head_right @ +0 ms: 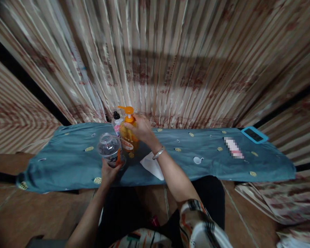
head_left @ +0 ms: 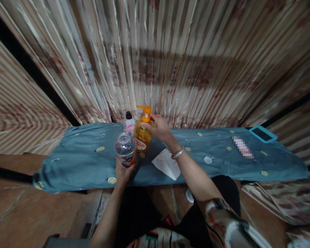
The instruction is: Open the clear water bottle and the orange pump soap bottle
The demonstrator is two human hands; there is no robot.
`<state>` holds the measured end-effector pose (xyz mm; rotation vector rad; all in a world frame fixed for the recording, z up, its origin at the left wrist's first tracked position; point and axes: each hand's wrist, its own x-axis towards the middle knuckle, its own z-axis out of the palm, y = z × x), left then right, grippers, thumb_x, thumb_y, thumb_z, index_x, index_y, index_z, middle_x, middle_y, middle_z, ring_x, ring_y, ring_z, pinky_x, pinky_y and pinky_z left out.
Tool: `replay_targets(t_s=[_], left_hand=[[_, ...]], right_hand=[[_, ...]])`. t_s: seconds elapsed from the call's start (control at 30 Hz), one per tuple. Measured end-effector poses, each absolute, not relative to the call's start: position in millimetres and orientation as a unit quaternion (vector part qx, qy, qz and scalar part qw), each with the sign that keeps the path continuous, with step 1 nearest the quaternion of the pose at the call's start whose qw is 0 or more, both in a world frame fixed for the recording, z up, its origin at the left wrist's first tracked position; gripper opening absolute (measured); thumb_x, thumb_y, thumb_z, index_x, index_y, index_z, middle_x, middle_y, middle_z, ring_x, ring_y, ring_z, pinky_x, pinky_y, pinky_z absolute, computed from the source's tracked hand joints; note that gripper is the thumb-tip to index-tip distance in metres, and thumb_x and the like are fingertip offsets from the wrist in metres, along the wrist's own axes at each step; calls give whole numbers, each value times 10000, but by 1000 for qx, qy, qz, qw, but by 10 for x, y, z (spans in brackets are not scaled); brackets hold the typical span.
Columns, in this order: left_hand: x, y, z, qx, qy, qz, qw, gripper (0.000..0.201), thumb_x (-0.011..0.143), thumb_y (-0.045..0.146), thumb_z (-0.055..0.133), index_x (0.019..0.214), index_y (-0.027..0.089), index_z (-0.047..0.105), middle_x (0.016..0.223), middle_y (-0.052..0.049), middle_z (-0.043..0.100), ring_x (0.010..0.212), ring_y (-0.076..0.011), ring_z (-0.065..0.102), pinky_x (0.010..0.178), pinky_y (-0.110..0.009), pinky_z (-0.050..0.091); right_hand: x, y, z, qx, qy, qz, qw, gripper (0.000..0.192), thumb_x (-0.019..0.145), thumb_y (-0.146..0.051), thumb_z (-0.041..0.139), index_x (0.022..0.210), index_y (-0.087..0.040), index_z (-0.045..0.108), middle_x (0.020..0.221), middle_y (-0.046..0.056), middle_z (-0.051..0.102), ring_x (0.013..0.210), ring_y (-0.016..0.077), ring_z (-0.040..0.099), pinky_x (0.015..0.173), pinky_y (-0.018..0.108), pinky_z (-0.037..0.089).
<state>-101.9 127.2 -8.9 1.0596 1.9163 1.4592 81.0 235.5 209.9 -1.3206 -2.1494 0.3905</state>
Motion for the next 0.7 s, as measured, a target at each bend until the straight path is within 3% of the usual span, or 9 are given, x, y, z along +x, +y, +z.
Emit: replay_targets(t_s=[0.2, 0.3, 0.4, 0.57, 0.7], left_hand=[[-1029, 1176, -104, 416, 640, 598, 245, 1153, 556, 401, 943, 1523, 204, 348, 1597, -220, 491, 1522, -405, 483, 1289, -590, 387], [-1027, 928, -150, 409, 646, 604, 225, 1152, 554, 472, 955, 1508, 200, 369, 1599, -238, 468, 1556, -428, 423, 1281, -644, 375], [-967, 559, -205, 398, 654, 606, 215, 973, 636, 558, 917, 1429, 210, 472, 1460, -198, 587, 1435, -392, 566, 1225, -616, 459], [-677, 244, -173, 487, 630, 513, 322, 373, 888, 502, 714, 1144, 230, 709, 1113, -113, 777, 1059, -297, 762, 1025, -502, 616], [-322, 566, -55, 639, 533, 438, 340, 279, 997, 357, 550, 1082, 236, 786, 1082, -122, 810, 1075, -286, 752, 1014, -467, 616]], right_hand=[[1334, 2120, 2053, -484, -800, 126, 332, 165, 938, -260, 760, 1025, -127, 713, 941, 89, 728, 912, 252, 648, 800, 329, 426], [1558, 1972, 2012, -476, -790, 121, 367, 253, 964, -361, 692, 1033, -120, 727, 940, 111, 737, 883, 265, 668, 787, 347, 440], [1730, 1852, 1989, -481, -775, 141, 384, 290, 938, -423, 660, 1018, -158, 747, 959, 102, 758, 898, 269, 680, 798, 357, 462], [1907, 1705, 1990, -500, -767, 145, 375, 279, 919, -468, 652, 999, -220, 752, 951, 74, 763, 921, 275, 685, 808, 370, 480], [2008, 1638, 1990, -518, -761, 120, 373, 317, 919, -499, 631, 984, -216, 757, 952, 94, 761, 911, 293, 687, 812, 388, 492]])
